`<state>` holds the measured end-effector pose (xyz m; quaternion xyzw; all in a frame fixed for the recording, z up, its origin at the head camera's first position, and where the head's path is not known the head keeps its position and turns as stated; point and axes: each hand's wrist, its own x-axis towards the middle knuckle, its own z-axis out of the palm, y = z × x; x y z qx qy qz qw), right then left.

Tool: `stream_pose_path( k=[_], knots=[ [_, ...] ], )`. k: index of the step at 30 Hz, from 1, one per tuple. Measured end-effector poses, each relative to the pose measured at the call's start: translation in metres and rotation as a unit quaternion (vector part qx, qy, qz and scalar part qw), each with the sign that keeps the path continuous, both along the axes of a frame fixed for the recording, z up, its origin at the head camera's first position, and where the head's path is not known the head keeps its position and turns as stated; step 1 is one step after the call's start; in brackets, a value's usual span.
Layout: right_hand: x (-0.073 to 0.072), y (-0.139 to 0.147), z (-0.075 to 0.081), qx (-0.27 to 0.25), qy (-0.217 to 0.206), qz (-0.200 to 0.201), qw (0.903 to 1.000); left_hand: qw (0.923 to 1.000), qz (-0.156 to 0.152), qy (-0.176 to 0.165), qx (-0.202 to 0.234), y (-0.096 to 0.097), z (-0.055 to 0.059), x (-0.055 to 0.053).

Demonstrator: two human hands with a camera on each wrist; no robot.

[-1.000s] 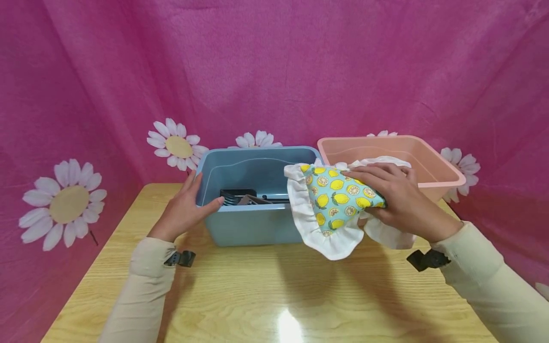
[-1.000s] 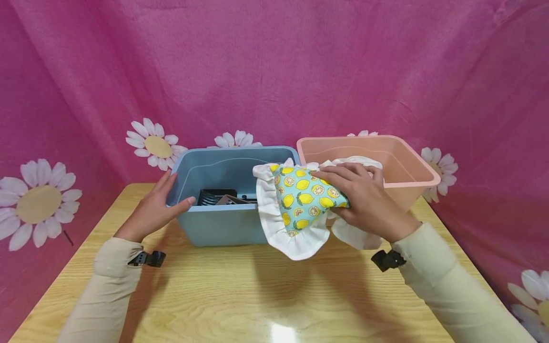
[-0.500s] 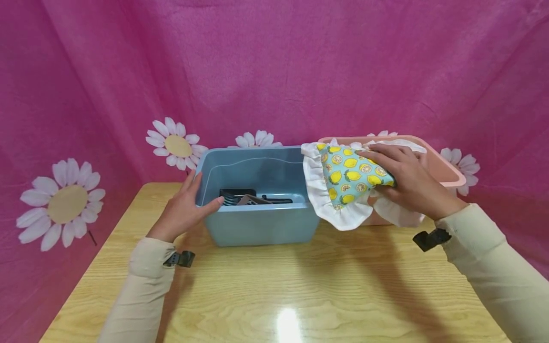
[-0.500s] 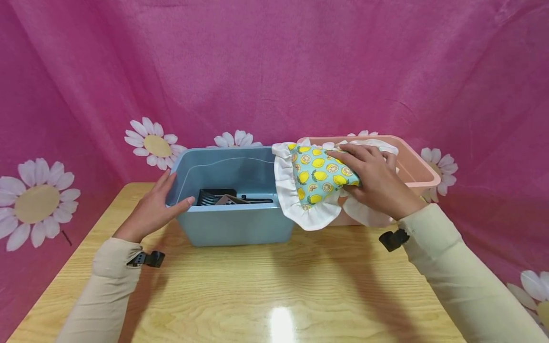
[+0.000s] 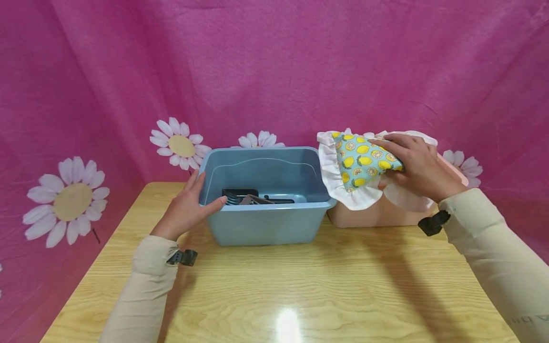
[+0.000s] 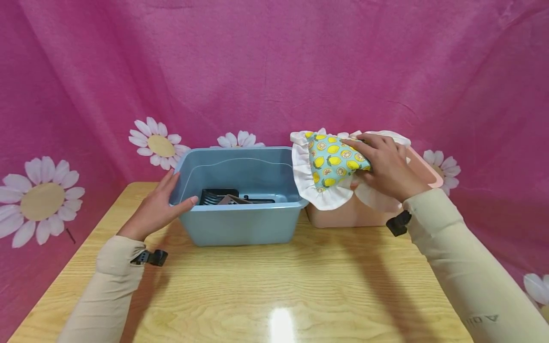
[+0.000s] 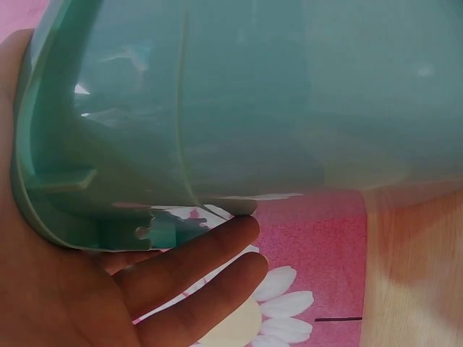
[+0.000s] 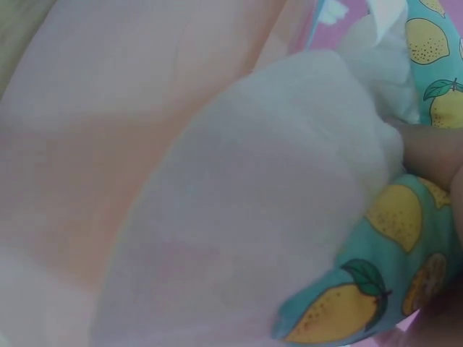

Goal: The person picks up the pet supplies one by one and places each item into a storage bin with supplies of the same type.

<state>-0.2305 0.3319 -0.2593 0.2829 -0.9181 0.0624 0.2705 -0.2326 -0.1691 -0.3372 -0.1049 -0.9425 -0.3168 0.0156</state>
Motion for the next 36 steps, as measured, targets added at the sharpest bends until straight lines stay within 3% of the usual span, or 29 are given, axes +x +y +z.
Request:
stream_pose_path(
  k=[4, 9, 20, 26, 36],
  knots=[
    [-0.013, 0.004, -0.003, 0.000, -0.006, 0.006, 1.0000, 1.0000, 0.002, 0.003, -0.003, -0.002, 0.001, 0.000],
    [-0.027, 0.007, -0.008, 0.003, -0.042, -0.025, 0.9988, 1.0000, 0.006, 0.006, -0.001, -0.003, 0.000, 0.000],
    [-0.045, 0.017, -0.022, 0.010, -0.074, -0.064, 0.9952, 0.9999, 0.008, 0.003, 0.005, -0.001, -0.004, -0.001],
    [-0.054, 0.025, -0.036, 0.036, -0.121, -0.072, 0.9893, 1.0000, 0.005, -0.005, -0.001, 0.002, -0.004, -0.001],
    [-0.074, 0.026, -0.042, 0.080, -0.169, -0.099, 0.9773, 1.0000, 0.006, 0.005, -0.005, -0.001, -0.003, -0.002]
  ],
)
